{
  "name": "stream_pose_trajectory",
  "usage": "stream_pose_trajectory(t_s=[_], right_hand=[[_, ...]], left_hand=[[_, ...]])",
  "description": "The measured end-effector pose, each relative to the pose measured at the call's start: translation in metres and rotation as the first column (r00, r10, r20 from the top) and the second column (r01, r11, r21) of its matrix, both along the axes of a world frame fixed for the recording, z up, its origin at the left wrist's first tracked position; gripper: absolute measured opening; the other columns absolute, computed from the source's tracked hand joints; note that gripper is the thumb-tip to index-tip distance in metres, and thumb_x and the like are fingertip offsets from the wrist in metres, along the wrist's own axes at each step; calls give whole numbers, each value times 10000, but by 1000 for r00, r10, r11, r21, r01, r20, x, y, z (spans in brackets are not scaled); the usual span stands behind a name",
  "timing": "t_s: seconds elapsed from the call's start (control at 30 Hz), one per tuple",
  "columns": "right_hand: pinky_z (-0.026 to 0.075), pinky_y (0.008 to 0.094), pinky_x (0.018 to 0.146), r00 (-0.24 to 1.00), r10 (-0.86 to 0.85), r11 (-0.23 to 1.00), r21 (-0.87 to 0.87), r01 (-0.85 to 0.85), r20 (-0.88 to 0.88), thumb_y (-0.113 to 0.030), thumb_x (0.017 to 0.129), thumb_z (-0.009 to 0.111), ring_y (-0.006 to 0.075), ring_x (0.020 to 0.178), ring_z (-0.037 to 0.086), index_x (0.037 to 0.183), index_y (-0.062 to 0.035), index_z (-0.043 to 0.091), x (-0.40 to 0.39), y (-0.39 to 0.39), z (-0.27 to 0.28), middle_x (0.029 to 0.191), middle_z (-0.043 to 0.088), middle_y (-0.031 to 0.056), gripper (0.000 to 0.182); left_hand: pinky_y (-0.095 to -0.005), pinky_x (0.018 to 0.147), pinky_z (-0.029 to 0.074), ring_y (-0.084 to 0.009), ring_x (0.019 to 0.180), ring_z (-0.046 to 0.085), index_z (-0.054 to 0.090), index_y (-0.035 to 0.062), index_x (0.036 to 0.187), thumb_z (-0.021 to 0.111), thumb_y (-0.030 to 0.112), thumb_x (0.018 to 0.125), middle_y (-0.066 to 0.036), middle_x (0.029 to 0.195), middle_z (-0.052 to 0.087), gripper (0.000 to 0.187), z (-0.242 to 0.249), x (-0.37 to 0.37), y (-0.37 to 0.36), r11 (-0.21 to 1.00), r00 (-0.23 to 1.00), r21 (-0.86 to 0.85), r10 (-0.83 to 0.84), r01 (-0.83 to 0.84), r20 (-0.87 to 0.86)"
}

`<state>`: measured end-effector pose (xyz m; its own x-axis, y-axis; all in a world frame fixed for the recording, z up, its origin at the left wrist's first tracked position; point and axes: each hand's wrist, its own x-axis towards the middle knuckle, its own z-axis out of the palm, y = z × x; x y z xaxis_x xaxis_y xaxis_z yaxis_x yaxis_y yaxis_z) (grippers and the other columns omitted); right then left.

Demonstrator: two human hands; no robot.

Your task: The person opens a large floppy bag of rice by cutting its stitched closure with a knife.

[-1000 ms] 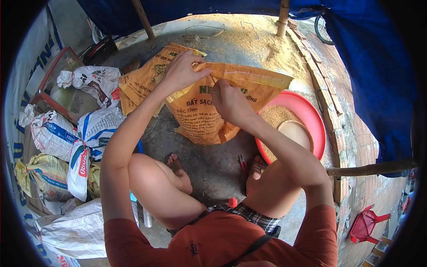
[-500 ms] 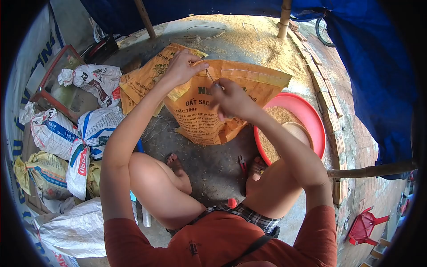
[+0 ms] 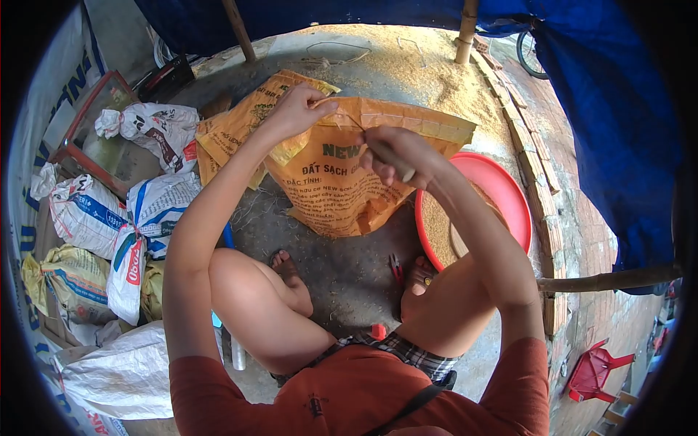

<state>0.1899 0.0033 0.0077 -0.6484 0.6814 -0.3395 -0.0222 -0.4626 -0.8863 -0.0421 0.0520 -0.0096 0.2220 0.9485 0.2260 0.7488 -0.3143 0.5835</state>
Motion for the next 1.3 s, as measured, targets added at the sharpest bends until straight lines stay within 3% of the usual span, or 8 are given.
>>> stream_pose_trajectory(t_s=[0.03, 0.07, 0.13, 0.37, 0.43, 0.53, 1.0, 1.3], right_hand=[[449, 269, 433, 900, -83, 902, 415, -115, 429, -175, 879, 453, 130, 519, 582, 1016, -32, 531, -1, -8, 6, 707, 606, 132, 212], [449, 269, 433, 899, -84, 902, 417, -115, 430, -175, 879, 453, 130, 519, 582, 1016, -32, 531, -2, -11, -3, 707, 606, 132, 212], [473, 323, 541, 692, -585, 170, 899, -405, 422, -136, 824, 505, 194, 613, 620, 1011, -46, 559, -5, -17, -22, 694, 600, 136, 214], [459, 307, 535, 864, -377, 221, 939, -265, 333, -139, 827, 505, 184, 552, 571, 1040, -61, 570, 10, 2, -15, 654, 585, 93, 236], [403, 244, 411, 858, 55, 839, 443, -317, 511, -200, 877, 453, 104, 448, 491, 1027, -54, 574, 9, -13, 12, 631, 559, 50, 242], [333, 197, 333, 808, 114, 926, 234, -297, 578, -267, 894, 430, 46, 393, 429, 990, -47, 574, 7, -22, 38, 611, 526, 22, 280], [311, 191, 280, 950, 84, 995, 20, -94, 302, -246, 858, 489, 52, 336, 388, 898, -41, 540, 26, -5, 24, 556, 518, 55, 215], [342, 204, 329, 907, 313, 917, 156, -366, 282, -187, 859, 524, 81, 355, 414, 915, -17, 529, 30, -6, 21, 561, 518, 58, 179]], left_hand=[[-322, 703, 409, -199, 785, 525, 660, -24, 893, 665, 340, 812, -96, 813, 543, 373, -2, -2, 3, 999, 1000, 37, -30, 30, -2], [-323, 656, 413, -205, 707, 520, 671, -7, 887, 663, 336, 810, -89, 735, 534, 352, -5, -4, 6, 996, 998, 73, -58, 58, -6], [-322, 657, 418, -183, 691, 518, 668, -13, 882, 658, 321, 817, -85, 742, 550, 341, -1, -3, 0, 998, 996, 25, -68, 66, 64], [-263, 707, 429, -101, 790, 538, 645, -43, 935, 653, 251, 838, -38, 861, 597, 310, 8, 0, -7, 964, 963, -140, -201, 228, 180], [-255, 699, 435, -91, 773, 540, 644, -37, 951, 651, 239, 841, -27, 836, 603, 297, 9, 2, -10, 965, 963, -153, -182, 214, 196], [-245, 694, 443, -76, 752, 543, 641, -28, 959, 642, 218, 848, -10, 795, 606, 270, 10, 6, -13, 961, 960, -166, -185, 221, 208], [-288, 719, 476, -135, 753, 598, 639, -24, 969, 630, 182, 823, -79, 814, 649, 253, 10, 13, -18, 963, 953, -129, -206, 238, 222], [-293, 758, 486, -150, 792, 616, 635, -26, 985, 632, 164, 814, -88, 845, 657, 255, 9, 12, -18, 978, 970, -103, -163, 184, 179]])
